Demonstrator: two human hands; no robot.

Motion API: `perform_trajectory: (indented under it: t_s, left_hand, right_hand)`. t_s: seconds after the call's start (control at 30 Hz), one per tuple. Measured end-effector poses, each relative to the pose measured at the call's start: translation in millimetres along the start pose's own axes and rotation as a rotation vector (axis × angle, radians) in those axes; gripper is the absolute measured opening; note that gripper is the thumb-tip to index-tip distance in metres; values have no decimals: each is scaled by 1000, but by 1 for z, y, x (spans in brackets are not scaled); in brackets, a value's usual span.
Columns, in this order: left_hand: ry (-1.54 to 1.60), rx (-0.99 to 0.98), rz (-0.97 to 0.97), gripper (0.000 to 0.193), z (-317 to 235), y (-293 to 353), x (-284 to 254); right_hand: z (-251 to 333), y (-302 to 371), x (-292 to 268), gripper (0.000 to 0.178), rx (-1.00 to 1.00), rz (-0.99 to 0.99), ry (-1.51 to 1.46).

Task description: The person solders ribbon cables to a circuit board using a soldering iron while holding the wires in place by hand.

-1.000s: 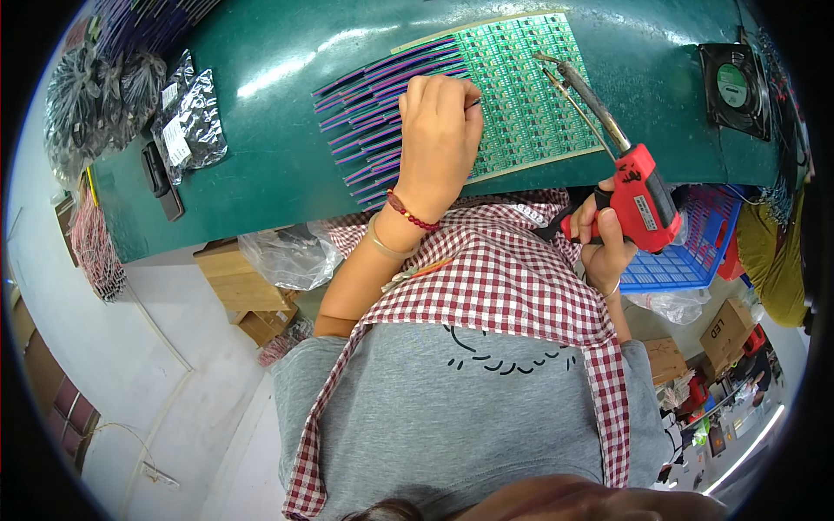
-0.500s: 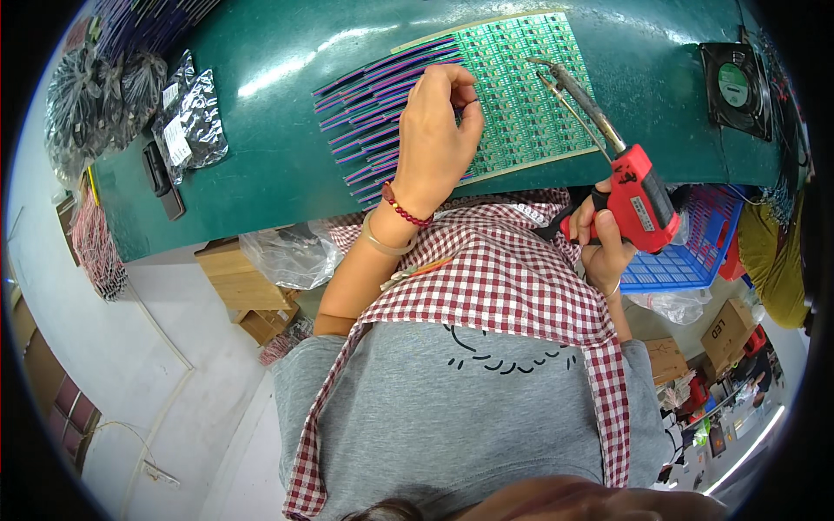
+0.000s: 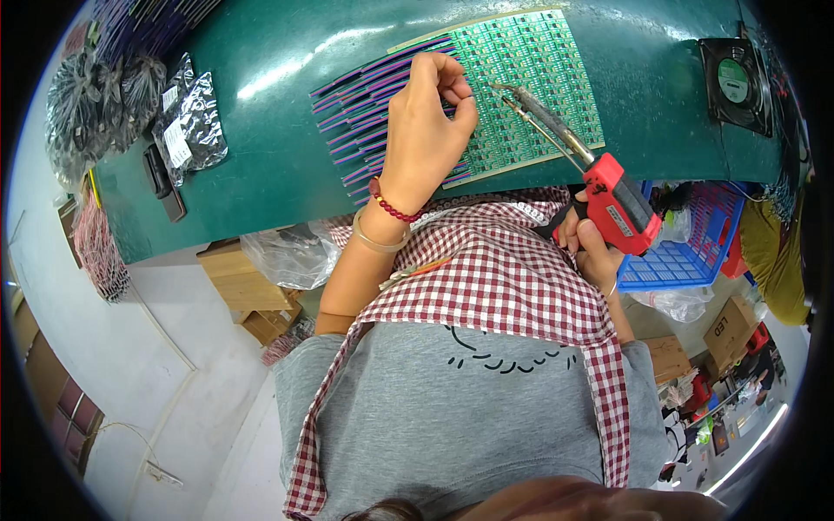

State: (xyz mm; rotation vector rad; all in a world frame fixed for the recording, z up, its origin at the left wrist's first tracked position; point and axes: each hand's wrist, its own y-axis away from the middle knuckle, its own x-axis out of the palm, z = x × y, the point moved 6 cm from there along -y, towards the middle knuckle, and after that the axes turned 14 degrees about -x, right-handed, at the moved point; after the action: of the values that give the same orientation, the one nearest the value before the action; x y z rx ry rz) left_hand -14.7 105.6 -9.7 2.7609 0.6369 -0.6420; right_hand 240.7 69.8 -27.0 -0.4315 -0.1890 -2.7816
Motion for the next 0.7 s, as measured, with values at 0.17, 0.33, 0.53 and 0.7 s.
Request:
perform_trajectory:
  t_s: [0.17,0.33,0.53,0.7]
  left_hand:
    - [-20,-3,9,30,0,-1,1]
    - [-39,16,-18,31,2,-1,3]
    - [-153,113,-80,31,0,2,3]
    - [-179,97,-103,31,0,2,4]
  right_hand:
    - [-3,2,1,37,19,14,8]
    - [-4,3,1,38,37,7,2]
    - [-5,2,2,36,40,16,13]
    - [-10,2,1,35,38,16,-4]
